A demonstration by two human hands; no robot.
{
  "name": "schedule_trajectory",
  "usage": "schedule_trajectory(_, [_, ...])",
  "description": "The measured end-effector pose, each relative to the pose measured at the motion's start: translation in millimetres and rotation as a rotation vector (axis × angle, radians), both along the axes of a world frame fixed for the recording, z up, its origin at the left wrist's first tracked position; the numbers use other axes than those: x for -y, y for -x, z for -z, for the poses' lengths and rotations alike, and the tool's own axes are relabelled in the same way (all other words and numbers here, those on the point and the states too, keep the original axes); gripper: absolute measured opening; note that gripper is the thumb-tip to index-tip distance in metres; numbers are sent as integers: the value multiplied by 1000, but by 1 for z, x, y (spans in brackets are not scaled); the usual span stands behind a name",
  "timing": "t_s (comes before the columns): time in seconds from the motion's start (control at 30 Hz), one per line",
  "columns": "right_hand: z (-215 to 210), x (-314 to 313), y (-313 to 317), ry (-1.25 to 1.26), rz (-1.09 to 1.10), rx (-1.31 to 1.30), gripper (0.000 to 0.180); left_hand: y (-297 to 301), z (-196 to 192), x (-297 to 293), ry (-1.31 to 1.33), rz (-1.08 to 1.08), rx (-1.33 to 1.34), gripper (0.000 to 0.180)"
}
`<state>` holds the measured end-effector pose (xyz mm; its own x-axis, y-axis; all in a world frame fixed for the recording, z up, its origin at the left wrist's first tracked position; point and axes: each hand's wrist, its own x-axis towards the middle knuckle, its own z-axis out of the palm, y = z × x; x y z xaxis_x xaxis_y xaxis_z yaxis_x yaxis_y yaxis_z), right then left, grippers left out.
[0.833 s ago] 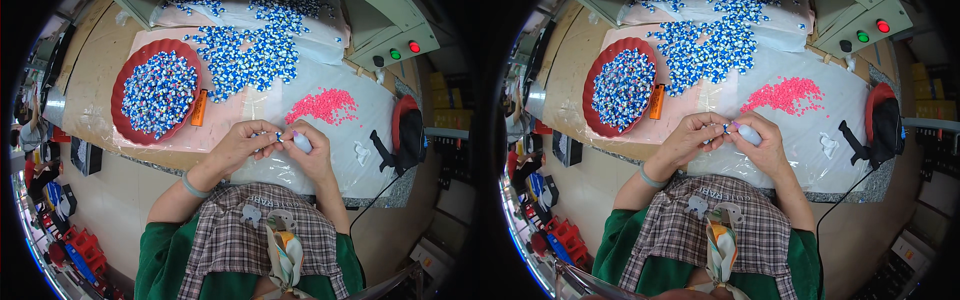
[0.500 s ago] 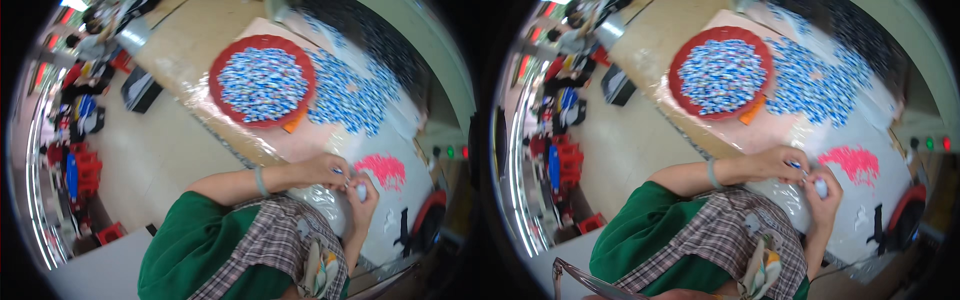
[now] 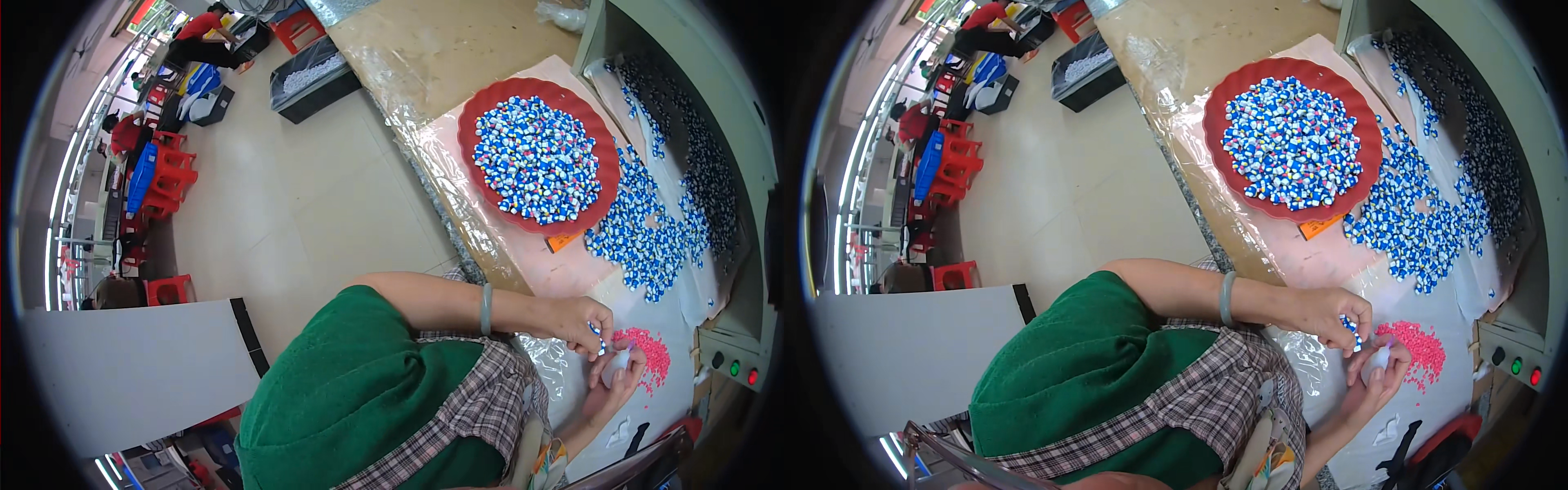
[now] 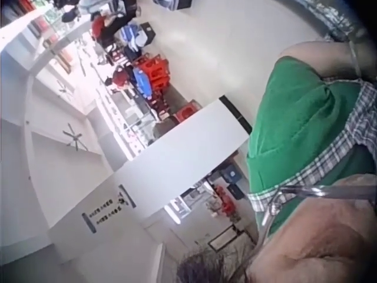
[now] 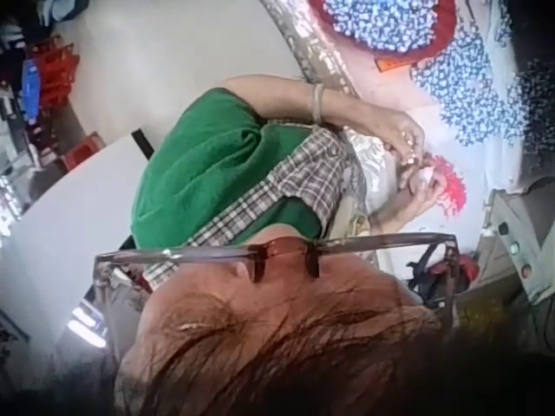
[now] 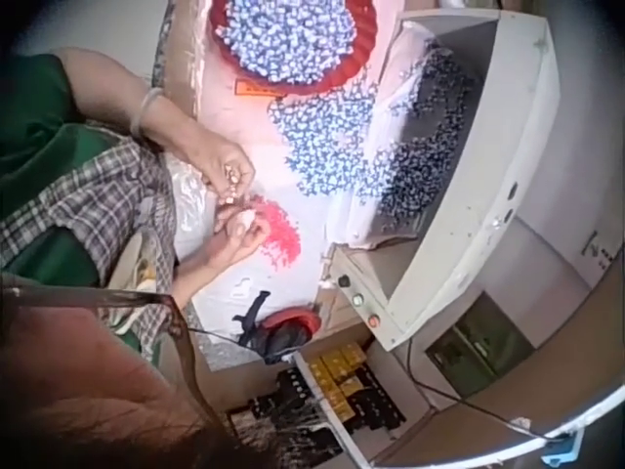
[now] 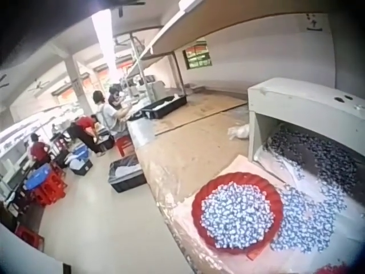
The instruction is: Applying glue to small blue circular plastic parts and attaching small pink decorative components at a factory assembly station.
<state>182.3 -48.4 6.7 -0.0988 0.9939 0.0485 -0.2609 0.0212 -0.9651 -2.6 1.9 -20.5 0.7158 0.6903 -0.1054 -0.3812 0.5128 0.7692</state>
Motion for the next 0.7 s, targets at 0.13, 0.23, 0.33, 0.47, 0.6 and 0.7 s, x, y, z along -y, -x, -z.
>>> schedule_trajectory(0.13, [11, 3, -15, 11, 182, 64, 36, 5, -7, -2, -3, 30, 2, 22])
schedule_trajectory(0.23, [21, 4, -31, 26, 276, 13, 35, 4, -3, -1, -34, 31, -42, 26])
schedule_trajectory(0.33, [27, 3, -42, 29, 361, -18, 35, 3, -2, -1, -79, 23, -72, 26])
schedule_trajectory(0.47, [32, 1, -50, 32, 374, -22, 36, 5, -6, -1, -33, 7, -87, 28])
schedule_trajectory(0.6, [25, 2, -39, 43, 400, 16, 40, 7, -5, 0, -81, 8, -103, 28])
schedule_trajectory(0.7, [19, 2, -33, 75, 451, 38, 43, 7, -10, 0, -206, -26, -193, 27])
